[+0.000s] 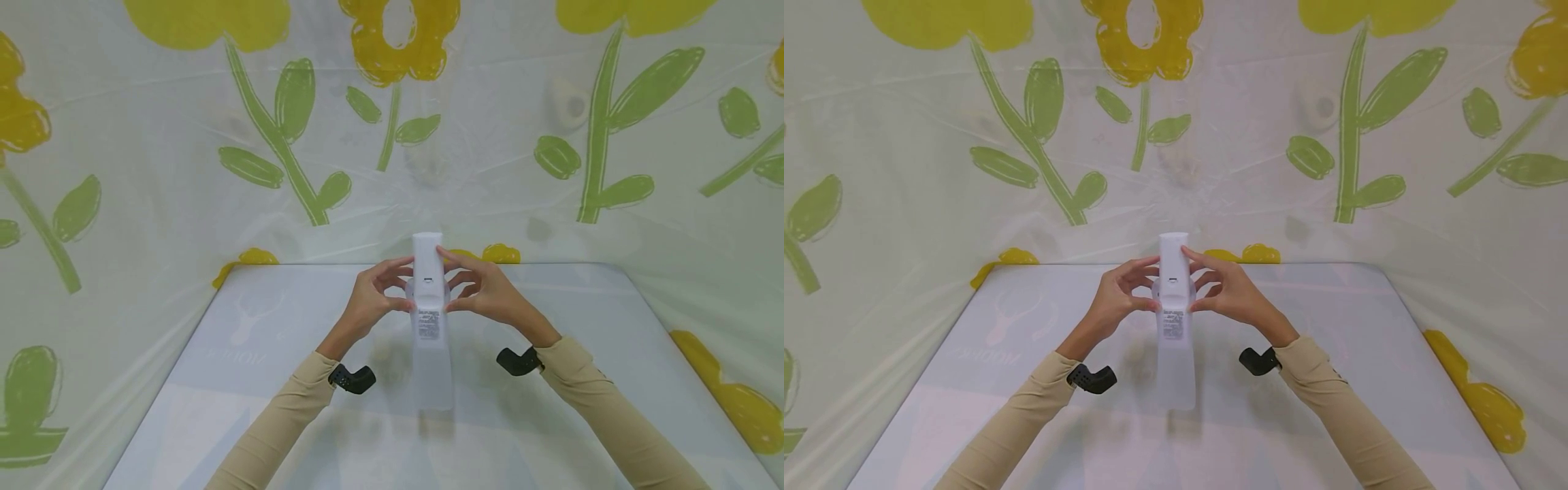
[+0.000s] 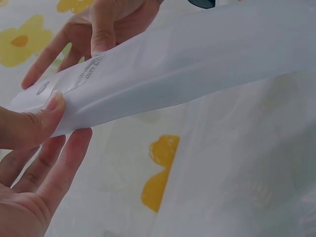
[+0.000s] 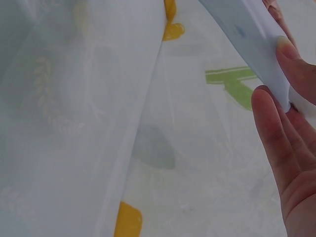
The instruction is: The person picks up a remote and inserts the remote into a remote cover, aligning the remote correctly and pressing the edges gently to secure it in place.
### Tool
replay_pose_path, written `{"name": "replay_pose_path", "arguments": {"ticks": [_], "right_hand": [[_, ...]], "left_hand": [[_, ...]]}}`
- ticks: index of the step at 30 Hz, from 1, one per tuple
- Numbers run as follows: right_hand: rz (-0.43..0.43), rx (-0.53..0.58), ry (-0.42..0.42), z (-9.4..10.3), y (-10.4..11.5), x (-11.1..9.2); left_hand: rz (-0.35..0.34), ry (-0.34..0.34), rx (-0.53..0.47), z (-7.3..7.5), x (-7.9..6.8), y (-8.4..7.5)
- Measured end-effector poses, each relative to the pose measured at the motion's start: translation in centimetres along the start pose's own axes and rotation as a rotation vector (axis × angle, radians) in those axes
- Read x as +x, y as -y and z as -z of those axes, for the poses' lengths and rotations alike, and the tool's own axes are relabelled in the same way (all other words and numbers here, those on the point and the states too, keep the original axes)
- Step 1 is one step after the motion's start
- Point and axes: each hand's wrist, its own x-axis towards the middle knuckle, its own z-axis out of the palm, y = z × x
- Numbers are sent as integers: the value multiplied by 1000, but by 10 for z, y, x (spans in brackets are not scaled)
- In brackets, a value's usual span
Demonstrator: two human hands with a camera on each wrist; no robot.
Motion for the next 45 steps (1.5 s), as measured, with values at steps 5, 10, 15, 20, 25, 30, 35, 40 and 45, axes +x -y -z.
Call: {"name": "replay_pose_path", "arguments": {"ticks": [5, 10, 15, 20, 25, 30, 35, 40, 45], "right_hand": [[0, -4, 1, 0, 0, 0], [-8, -9, 0, 0, 2, -1], [-10, -3, -1, -1, 1, -2], [-9, 7, 0, -4, -1, -1], [16, 49, 9, -7, 7, 0], [26, 64, 31, -9, 22, 0], [7, 56, 43, -9, 24, 0], [0, 68, 50, -10, 12, 0], [-3, 58, 46, -9, -3, 1]], "left_hand": [[6, 1, -9, 0, -1, 0], [-4, 0, -15, 0, -1, 1], [-7, 3, -16, 0, -2, 1], [-3, 1, 14, 0, -3, 0], [-17, 24, 19, -1, -2, -3], [-3, 67, 19, 0, -3, -11], [16, 97, 36, 2, -4, -10], [18, 107, 48, 2, -4, -6], [15, 115, 63, 1, -3, -6]]}}
